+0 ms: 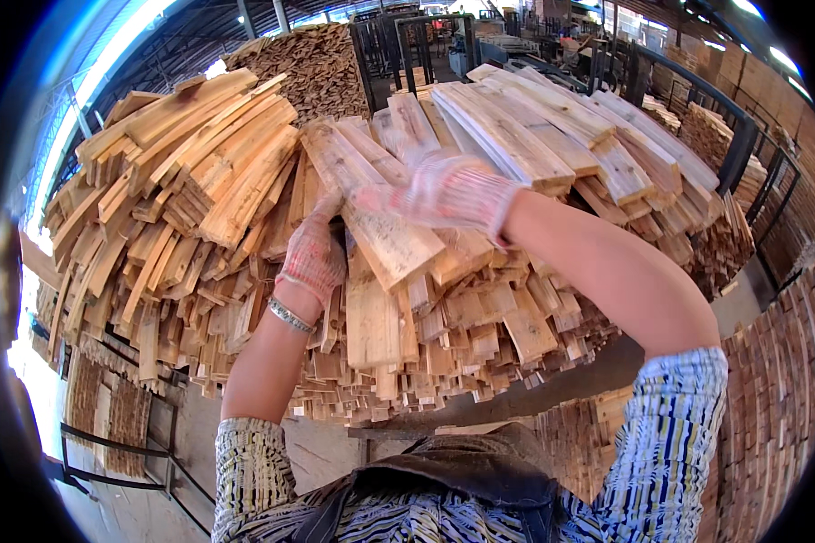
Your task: The person repeatedly picks up bundles of wooden planks from a large pile and stacks them onto a growing stack. The person uses both hands to lift and align the lumber, occasionally adjusting the position of the planks to ensure stability.
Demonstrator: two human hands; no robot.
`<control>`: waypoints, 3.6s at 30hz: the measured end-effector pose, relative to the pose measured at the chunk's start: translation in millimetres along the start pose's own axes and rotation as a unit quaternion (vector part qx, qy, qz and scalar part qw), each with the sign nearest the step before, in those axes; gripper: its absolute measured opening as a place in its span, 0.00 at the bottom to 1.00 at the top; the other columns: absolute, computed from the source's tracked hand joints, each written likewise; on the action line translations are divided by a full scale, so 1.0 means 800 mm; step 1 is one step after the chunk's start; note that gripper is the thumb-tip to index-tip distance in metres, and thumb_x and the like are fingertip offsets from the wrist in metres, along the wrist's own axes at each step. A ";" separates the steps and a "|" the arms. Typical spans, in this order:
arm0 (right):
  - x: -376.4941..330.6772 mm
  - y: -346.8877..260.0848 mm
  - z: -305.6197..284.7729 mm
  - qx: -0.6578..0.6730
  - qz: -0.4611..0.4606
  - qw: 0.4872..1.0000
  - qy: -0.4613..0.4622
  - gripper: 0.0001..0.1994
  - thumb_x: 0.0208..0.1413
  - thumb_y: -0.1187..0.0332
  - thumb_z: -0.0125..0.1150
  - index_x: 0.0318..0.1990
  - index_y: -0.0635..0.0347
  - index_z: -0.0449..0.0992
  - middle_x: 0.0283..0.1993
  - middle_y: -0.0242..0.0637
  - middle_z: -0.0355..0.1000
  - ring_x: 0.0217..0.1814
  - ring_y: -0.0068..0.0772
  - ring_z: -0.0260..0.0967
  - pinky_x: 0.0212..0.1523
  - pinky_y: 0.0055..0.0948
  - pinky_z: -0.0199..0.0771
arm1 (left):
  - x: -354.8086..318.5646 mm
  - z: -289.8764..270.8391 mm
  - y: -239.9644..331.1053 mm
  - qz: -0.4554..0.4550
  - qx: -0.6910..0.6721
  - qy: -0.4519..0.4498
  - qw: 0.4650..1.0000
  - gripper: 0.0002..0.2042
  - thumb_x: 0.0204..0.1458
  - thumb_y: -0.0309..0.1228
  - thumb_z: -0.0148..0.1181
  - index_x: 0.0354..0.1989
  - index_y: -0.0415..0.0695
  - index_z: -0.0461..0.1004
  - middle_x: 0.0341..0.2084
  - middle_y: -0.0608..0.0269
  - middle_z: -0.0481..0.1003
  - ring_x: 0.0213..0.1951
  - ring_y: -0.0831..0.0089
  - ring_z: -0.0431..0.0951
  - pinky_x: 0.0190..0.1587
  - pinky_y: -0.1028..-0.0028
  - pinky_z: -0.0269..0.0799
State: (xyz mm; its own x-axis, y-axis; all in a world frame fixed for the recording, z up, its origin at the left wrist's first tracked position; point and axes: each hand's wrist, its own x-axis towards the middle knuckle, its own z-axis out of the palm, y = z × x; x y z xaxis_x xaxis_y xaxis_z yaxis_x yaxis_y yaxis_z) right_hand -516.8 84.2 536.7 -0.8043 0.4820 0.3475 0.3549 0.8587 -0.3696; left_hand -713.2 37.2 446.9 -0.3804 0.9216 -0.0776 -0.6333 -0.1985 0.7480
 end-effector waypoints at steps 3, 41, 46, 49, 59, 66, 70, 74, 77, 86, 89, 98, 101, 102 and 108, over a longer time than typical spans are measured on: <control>0.006 -0.018 0.032 -0.037 0.140 0.985 -0.092 0.51 0.57 0.37 0.58 0.74 0.68 0.47 0.72 0.59 0.58 0.70 0.52 0.63 0.69 0.39 0.64 | -0.011 0.006 0.000 -0.010 0.079 0.026 0.997 0.20 0.59 0.37 0.64 0.55 0.37 0.72 0.48 0.54 0.76 0.47 0.63 0.79 0.47 0.64 0.79; -0.231 0.018 -0.089 0.355 0.127 0.915 0.145 0.50 0.57 0.45 0.67 0.76 0.62 0.45 0.71 0.46 0.62 0.69 0.35 0.61 0.67 0.32 0.65 | -0.166 0.166 -0.037 0.150 0.073 -0.219 0.961 0.31 0.54 0.47 0.64 0.59 0.37 0.69 0.52 0.57 0.73 0.52 0.64 0.75 0.57 0.63 0.73; -0.353 0.024 -0.086 0.452 0.128 0.843 0.261 0.46 0.58 0.49 0.68 0.75 0.62 0.49 0.69 0.43 0.63 0.70 0.31 0.59 0.69 0.31 0.62 | -0.220 0.184 -0.144 0.029 0.072 -0.359 0.930 0.26 0.45 0.41 0.68 0.50 0.37 0.75 0.41 0.61 0.76 0.46 0.69 0.75 0.55 0.65 0.71; -0.463 -0.015 -0.073 0.416 0.206 0.822 0.329 0.45 0.57 0.56 0.70 0.74 0.63 0.50 0.68 0.43 0.63 0.69 0.32 0.61 0.68 0.30 0.63 | -0.250 0.192 -0.216 -0.071 0.069 -0.410 0.907 0.28 0.42 0.29 0.70 0.54 0.39 0.72 0.42 0.57 0.79 0.44 0.63 0.80 0.51 0.64 0.78; -0.844 -0.137 -0.079 0.037 0.405 0.751 0.520 0.44 0.48 0.57 0.77 0.69 0.61 0.56 0.60 0.43 0.70 0.60 0.34 0.71 0.60 0.35 0.73 | -0.485 0.314 -0.429 -0.285 0.140 -0.596 0.737 0.21 0.50 0.17 0.66 0.53 0.40 0.73 0.40 0.59 0.82 0.43 0.67 0.83 0.48 0.70 0.79; -0.986 -0.197 -0.032 -0.051 0.400 0.699 0.591 0.41 0.49 0.59 0.75 0.67 0.61 0.57 0.55 0.43 0.75 0.55 0.38 0.75 0.55 0.38 0.77 | -0.652 0.326 -0.606 -0.177 0.100 -0.654 0.728 0.22 0.54 0.22 0.68 0.57 0.42 0.69 0.50 0.63 0.77 0.51 0.71 0.78 0.54 0.68 0.77; -1.053 -0.201 0.017 -0.105 0.486 0.700 0.513 0.41 0.50 0.60 0.75 0.67 0.63 0.57 0.58 0.42 0.72 0.59 0.37 0.73 0.59 0.40 0.74 | -0.676 0.326 -0.650 -0.212 0.148 -0.703 0.663 0.29 0.51 0.30 0.74 0.60 0.43 0.67 0.56 0.62 0.74 0.57 0.73 0.73 0.58 0.69 0.73; -1.142 -0.126 0.145 -0.069 0.517 0.717 0.462 0.45 0.48 0.59 0.77 0.69 0.65 0.55 0.60 0.45 0.69 0.67 0.39 0.65 0.68 0.39 0.64 | -0.634 0.275 -0.781 -0.053 0.192 -0.823 0.532 0.26 0.52 0.34 0.73 0.57 0.44 0.69 0.47 0.64 0.76 0.48 0.72 0.76 0.52 0.66 0.74; -1.135 -0.101 0.160 0.028 0.489 0.650 0.581 0.46 0.47 0.58 0.78 0.69 0.66 0.55 0.62 0.49 0.67 0.65 0.43 0.67 0.65 0.39 0.68 | -0.642 0.270 -0.810 -0.044 0.194 -0.841 0.503 0.22 0.51 0.37 0.73 0.51 0.43 0.74 0.38 0.67 0.77 0.41 0.71 0.76 0.49 0.66 0.74; -1.104 -0.202 0.027 0.014 0.610 0.535 0.584 0.40 0.51 0.60 0.71 0.69 0.64 0.57 0.52 0.47 0.76 0.50 0.41 0.77 0.50 0.39 0.78 | -0.669 0.338 -0.736 -0.298 0.276 -0.694 0.595 0.29 0.50 0.35 0.74 0.60 0.41 0.71 0.47 0.62 0.79 0.48 0.73 0.77 0.53 0.70 0.75; -1.165 -0.244 0.001 -0.025 0.631 0.516 0.579 0.42 0.50 0.65 0.67 0.72 0.62 0.54 0.54 0.50 0.76 0.51 0.42 0.77 0.51 0.38 0.77 | -0.693 0.408 -0.659 -0.292 0.424 -0.671 0.534 0.30 0.49 0.42 0.72 0.57 0.38 0.72 0.45 0.57 0.79 0.45 0.72 0.78 0.50 0.70 0.75; -1.286 -0.261 0.172 0.039 0.943 0.259 0.207 0.26 0.55 0.59 0.61 0.60 0.59 0.72 0.46 0.54 0.78 0.47 0.52 0.77 0.49 0.46 0.75 | -0.632 0.379 -0.859 -0.434 0.398 -0.730 0.348 0.23 0.56 0.41 0.64 0.55 0.39 0.72 0.45 0.52 0.77 0.45 0.62 0.79 0.48 0.65 0.77; -1.275 -0.224 0.194 -0.005 0.951 0.215 0.223 0.41 0.54 0.62 0.64 0.74 0.59 0.51 0.57 0.57 0.72 0.58 0.55 0.73 0.56 0.47 0.73 | -0.631 0.360 -0.884 -0.488 0.417 -0.720 0.266 0.22 0.57 0.40 0.62 0.56 0.39 0.71 0.47 0.51 0.76 0.47 0.61 0.78 0.51 0.64 0.77; -1.288 -0.243 0.170 0.045 0.937 0.249 0.240 0.43 0.54 0.60 0.66 0.74 0.61 0.51 0.61 0.57 0.70 0.62 0.54 0.70 0.60 0.44 0.71 | -0.650 0.357 -0.853 -0.495 0.468 -0.639 0.357 0.17 0.55 0.36 0.63 0.50 0.41 0.76 0.40 0.54 0.80 0.43 0.61 0.81 0.46 0.63 0.81; -1.333 -0.283 0.210 0.131 0.799 0.367 0.458 0.47 0.51 0.46 0.67 0.74 0.62 0.55 0.73 0.59 0.58 0.75 0.51 0.56 0.73 0.35 0.55 | -0.655 0.359 -0.888 -0.493 0.480 -0.616 0.383 0.22 0.51 0.39 0.66 0.50 0.38 0.77 0.45 0.54 0.78 0.49 0.60 0.79 0.54 0.60 0.75</control>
State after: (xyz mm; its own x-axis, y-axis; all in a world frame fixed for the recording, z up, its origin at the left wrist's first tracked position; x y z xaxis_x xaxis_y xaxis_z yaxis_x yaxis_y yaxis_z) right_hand 180.0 -653.3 104.9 0.8717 0.2921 -0.3934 -0.1303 -0.6358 -0.7608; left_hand 129.3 -209.2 145.7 0.7068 -0.0343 -0.7066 0.7049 0.1185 0.6994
